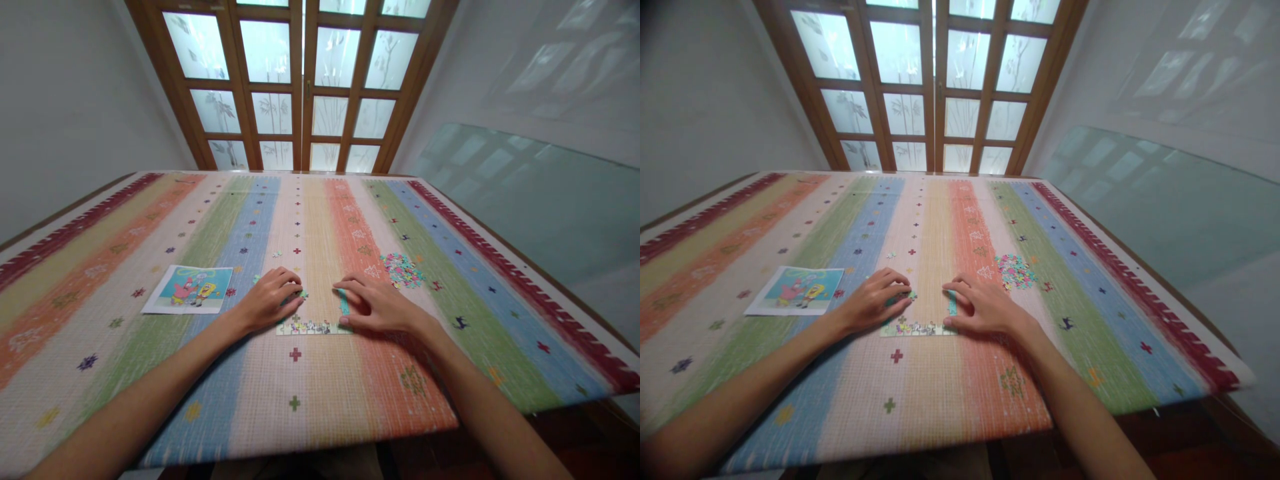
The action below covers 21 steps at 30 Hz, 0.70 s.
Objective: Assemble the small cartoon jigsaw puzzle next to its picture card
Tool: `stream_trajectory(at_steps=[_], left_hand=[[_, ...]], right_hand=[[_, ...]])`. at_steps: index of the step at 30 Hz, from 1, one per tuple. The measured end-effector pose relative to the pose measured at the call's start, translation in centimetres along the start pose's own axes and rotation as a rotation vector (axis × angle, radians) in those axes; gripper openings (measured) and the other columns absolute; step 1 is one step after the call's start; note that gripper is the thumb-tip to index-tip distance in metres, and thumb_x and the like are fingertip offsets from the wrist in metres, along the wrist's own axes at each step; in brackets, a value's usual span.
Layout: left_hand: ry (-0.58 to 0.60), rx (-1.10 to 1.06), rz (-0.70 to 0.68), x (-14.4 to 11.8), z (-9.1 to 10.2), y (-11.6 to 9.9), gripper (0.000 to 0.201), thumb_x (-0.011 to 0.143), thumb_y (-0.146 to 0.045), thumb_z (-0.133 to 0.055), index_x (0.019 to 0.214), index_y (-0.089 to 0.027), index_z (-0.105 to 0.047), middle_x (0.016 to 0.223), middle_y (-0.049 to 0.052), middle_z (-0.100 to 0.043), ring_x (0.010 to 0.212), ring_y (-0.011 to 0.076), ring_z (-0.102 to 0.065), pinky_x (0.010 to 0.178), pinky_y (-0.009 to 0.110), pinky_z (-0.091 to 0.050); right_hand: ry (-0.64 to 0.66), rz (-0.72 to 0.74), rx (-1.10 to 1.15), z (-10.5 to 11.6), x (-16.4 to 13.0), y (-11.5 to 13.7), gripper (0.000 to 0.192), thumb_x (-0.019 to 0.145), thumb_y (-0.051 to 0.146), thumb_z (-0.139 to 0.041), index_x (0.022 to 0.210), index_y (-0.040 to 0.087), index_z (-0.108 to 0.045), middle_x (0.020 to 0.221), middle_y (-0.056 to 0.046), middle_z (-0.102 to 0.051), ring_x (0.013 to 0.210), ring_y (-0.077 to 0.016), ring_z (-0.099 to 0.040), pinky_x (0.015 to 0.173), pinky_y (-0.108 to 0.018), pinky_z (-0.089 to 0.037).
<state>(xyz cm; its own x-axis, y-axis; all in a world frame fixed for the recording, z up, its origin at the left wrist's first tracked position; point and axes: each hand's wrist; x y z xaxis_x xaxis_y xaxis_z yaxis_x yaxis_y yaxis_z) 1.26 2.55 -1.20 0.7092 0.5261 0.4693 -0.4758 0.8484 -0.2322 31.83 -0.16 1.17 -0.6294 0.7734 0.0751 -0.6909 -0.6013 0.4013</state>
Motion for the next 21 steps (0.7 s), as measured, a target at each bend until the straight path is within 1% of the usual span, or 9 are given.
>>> stream_trajectory(at_steps=[7, 10, 12, 15, 21], left_hand=[[0.028, -0.049, 0.023, 0.22, 0.06, -0.41, 0.017, 0.102, -0.029, -0.054, 0.104, -0.019, -0.068, 0.105, 0.009, -0.069, 0.099, 0.0237, -0.059, 0.089, 0.043, -0.052], [0.042, -0.068, 0.042, 0.23, 0.24, -0.48, 0.018, 0.097, -0.033, -0.06, 0.107, -0.02, -0.068, 0.108, 0.009, -0.069, 0.102, 0.0256, -0.059, 0.092, 0.045, -0.052], [0.039, -0.068, 0.053, 0.23, 0.4, -0.44, 0.023, 0.093, -0.035, -0.063, 0.11, -0.021, -0.068, 0.11, 0.009, -0.069, 0.104, 0.0271, -0.059, 0.094, 0.047, -0.051], [0.019, -0.066, 0.076, 0.25, 0.52, -0.32, 0.025, 0.092, -0.034, -0.064, 0.113, -0.021, -0.068, 0.111, 0.01, -0.068, 0.106, 0.028, -0.058, 0.096, 0.049, -0.051], [0.036, -0.058, 0.116, 0.33, 0.05, -0.27, 0.014, 0.096, -0.029, -0.06, 0.104, -0.021, -0.069, 0.112, 0.009, -0.068, 0.108, 0.0267, -0.056, 0.098, 0.048, -0.048]], right_hand=[[0.004, 0.007, -0.015, 0.1, 0.0, 0.17, 0.057, 0.091, 0.056, -0.067, 0.138, 0.025, -0.061, 0.133, -0.013, -0.064, 0.108, -0.0304, -0.067, 0.094, -0.046, -0.054], [0.003, 0.014, -0.027, 0.06, -0.03, 0.16, 0.057, 0.091, 0.057, -0.067, 0.138, 0.025, -0.062, 0.133, -0.013, -0.065, 0.106, -0.0303, -0.067, 0.093, -0.046, -0.054], [0.002, 0.013, -0.031, 0.0, -0.05, 0.13, 0.058, 0.091, 0.058, -0.067, 0.138, 0.026, -0.061, 0.134, -0.013, -0.064, 0.106, -0.0301, -0.067, 0.093, -0.045, -0.054], [0.002, 0.011, -0.032, -0.03, -0.05, 0.11, 0.058, 0.091, 0.059, -0.067, 0.138, 0.026, -0.061, 0.135, -0.012, -0.064, 0.106, -0.0298, -0.067, 0.094, -0.045, -0.054], [0.015, 0.008, -0.023, 0.14, -0.02, 0.23, 0.058, 0.091, 0.058, -0.067, 0.137, 0.024, -0.062, 0.134, -0.013, -0.064, 0.105, -0.0301, -0.068, 0.093, -0.045, -0.054]])
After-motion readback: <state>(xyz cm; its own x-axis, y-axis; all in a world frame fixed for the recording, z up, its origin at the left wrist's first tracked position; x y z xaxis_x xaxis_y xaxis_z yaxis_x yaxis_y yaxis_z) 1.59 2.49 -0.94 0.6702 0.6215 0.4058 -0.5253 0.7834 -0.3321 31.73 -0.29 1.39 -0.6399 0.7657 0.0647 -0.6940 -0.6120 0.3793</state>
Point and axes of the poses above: each hand's wrist, its own x-axis towards the middle knuckle, its own z-axis out of the back of the hand, y = z × x
